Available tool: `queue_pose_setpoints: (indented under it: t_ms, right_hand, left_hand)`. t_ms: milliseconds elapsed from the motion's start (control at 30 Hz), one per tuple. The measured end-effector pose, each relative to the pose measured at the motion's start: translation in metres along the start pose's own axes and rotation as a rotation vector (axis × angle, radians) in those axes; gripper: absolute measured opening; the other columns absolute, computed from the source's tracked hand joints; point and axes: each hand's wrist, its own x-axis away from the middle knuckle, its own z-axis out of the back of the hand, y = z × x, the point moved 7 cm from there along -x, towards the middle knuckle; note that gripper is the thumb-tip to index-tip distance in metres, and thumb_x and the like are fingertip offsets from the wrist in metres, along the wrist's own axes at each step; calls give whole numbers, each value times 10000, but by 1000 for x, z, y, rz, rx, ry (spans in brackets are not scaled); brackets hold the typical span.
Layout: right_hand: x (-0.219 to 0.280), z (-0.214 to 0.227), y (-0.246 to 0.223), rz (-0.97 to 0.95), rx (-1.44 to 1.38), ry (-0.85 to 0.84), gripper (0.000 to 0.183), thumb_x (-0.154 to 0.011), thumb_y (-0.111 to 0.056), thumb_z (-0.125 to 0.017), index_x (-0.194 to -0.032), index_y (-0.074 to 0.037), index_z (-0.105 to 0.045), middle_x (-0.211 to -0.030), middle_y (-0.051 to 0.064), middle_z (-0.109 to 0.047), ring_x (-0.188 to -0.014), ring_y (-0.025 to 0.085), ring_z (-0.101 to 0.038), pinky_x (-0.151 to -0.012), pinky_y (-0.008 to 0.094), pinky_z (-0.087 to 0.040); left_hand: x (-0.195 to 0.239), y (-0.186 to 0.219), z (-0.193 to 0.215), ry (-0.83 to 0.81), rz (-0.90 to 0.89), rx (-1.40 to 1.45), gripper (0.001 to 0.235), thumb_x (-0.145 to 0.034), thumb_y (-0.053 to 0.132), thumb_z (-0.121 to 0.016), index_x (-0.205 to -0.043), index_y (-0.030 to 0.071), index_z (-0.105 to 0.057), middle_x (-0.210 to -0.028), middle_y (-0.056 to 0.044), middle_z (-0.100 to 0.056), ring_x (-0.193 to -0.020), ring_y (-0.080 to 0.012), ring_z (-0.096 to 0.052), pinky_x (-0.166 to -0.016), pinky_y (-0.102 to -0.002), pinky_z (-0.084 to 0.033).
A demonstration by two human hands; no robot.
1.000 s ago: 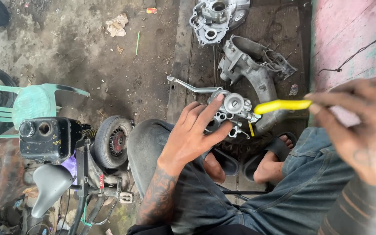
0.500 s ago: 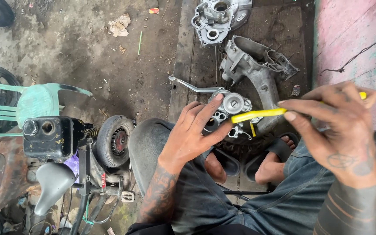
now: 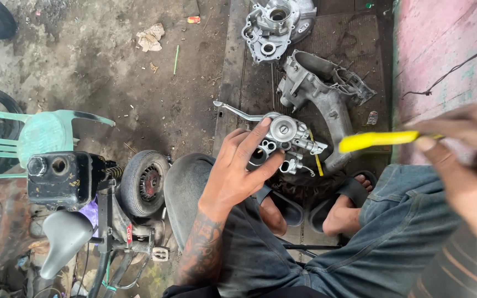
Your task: Cleaning a motorcycle engine component using a small brush to remove dirt and grime.
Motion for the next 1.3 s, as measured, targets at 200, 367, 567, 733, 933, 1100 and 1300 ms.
queue_pose_setpoints:
  t_ms: [200, 367, 567, 733, 933, 1100, 1300]
  right_hand:
    - [-10, -11, 14, 58, 286, 51, 179, -1166, -60, -793, -1341, -51, -828, -993, 132, -646, -955, 309, -592, -1048, 459, -389]
    - [-13, -11, -35, 98, 14, -39, 167, -991, -76, -731, -1153, -72, -773, -1095, 91, -718, -1018, 225, -587, -1065, 389, -339]
    - [-15, -7, -28, 152, 144, 29, 186, -1003, -67, -814, -1187, -94, -812, -1074, 67, -722, -1001, 227, -599, -994, 381, -396]
    - [-21, -27, -29, 97, -85, -31, 193, -921, -122, -771, -1114, -123, -777, -1039, 42, -705, -755, 174, -468, -889, 356, -381]
    - [-21, -25, -36, 149, -65, 48, 155, -932, -103, -805, -1085, -116, -783, -991, 48, -735, -779, 162, -552, -874, 360, -371]
    - [-11, -28, -54, 178, 342, 88, 147, -1038, -242, -768, -1176, -244, -819, -1097, 32, -716, -1018, 285, -575, -996, 461, -263]
    - [-4, -20, -24, 177, 653, 132, 141, -1114, -335, -850, -1246, -293, -873, -1097, -19, -759, -1020, 276, -620, -852, 396, -466]
  left_hand:
    - [12, -14, -3, 32, 187, 179, 715, -968, 112, -825, -1546, 83, -404, -1348, -39, -511, -1167, -248, -626, -1171, -476, -528]
    - [11, -7, 1, 98, 46, 139, 673, -972, 68, -839, -1513, 36, -441, -1463, -29, -468, -1194, -228, -584, -1162, -503, -591]
    - [10, -9, -3, 19, 147, 223, 646, -990, 107, -774, -1534, 110, -425, -1395, -120, -501, -1272, -294, -597, -1176, -488, -549]
    - [-4, 8, -3, -6, -81, 1, 96, -1060, -17, -667, -1056, 29, -583, -1579, -198, -383, -1246, -425, -596, -948, -467, -626]
    - [-13, 7, -4, -66, -55, -42, 96, -1086, -24, -574, -1156, 36, -600, -1604, -233, -328, -1137, -421, -602, -946, -465, -584]
    - [-19, 17, 0, -30, -109, -150, 156, -1083, -22, -656, -1212, 65, -674, -1557, -221, -404, -1078, -364, -604, -942, -435, -613]
    - [-19, 19, 7, -38, -146, -197, 279, -1058, -57, -758, -1238, 128, -650, -1556, -217, -399, -1105, -297, -577, -969, -455, -628]
